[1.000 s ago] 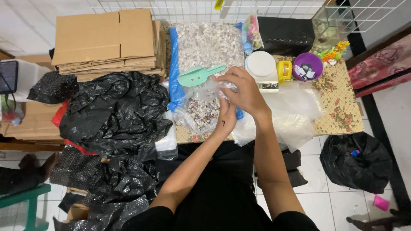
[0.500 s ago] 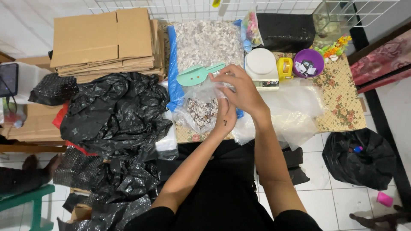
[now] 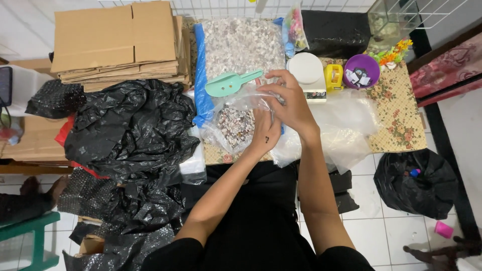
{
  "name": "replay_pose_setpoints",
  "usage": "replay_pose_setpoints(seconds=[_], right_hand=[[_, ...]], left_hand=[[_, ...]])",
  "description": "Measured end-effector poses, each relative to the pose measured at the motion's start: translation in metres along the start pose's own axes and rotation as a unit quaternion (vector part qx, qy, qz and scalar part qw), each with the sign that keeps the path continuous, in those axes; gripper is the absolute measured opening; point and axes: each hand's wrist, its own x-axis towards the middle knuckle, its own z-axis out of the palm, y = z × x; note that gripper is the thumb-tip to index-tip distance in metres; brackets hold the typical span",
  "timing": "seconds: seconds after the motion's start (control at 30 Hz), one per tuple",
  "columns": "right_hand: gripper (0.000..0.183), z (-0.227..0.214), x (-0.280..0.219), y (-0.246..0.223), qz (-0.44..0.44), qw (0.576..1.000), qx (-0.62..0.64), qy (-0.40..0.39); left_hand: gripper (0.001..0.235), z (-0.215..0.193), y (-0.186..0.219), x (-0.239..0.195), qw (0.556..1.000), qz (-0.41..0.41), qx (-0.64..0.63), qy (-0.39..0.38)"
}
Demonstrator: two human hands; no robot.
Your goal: Packaging small pellets or fishing bait into individual plastic bags using a scoop.
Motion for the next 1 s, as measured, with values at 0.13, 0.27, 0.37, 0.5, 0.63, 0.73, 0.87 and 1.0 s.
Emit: replay_pose_setpoints(seconds=[0.13,0.27,0.37,0.5,0.63,0.73,0.87,1.0], right_hand=[[0.015,0.002,-0.002,0.003,0.005,1.000,0.011,0.008],[0.010,0.005,-0.004,0.015,0.033,0.994,0.084,0.054],[0.009,0.009,-0.013,0.023,0.093,0.969,0.193,0.123],[0.010,0.010,-0.034,0.064,0.184,0.916,0.302,0.189],[0.033,-0.017,-0.041,0.036,0.173,0.933,0.266,0.170],[0.037,-0.019,-0.051,0.042,0.199,0.950,0.210,0.114],[0.040,-0.023,-0.041,0.050,0.246,0.936,0.142,0.207],[0.008,-0.033,-0.034,0.048,0.199,0.923,0.144,0.296]], left_hand=[[0.060,0.007,-0.013,-0.002,1.000,-0.030,-0.003,-0.008],[0.066,-0.007,0.049,0.004,0.989,-0.114,-0.093,-0.021],[0.085,-0.009,0.065,0.012,0.968,-0.189,-0.163,0.006],[0.078,-0.007,0.057,0.022,0.965,-0.197,-0.165,0.056],[0.050,-0.004,0.006,0.036,0.978,-0.140,-0.152,0.031],[0.036,-0.004,-0.006,0.045,0.990,-0.094,-0.105,-0.018],[0.026,0.001,-0.017,0.053,0.990,-0.034,-0.125,-0.058],[0.036,-0.004,-0.016,0.055,0.989,-0.031,-0.126,-0.067]])
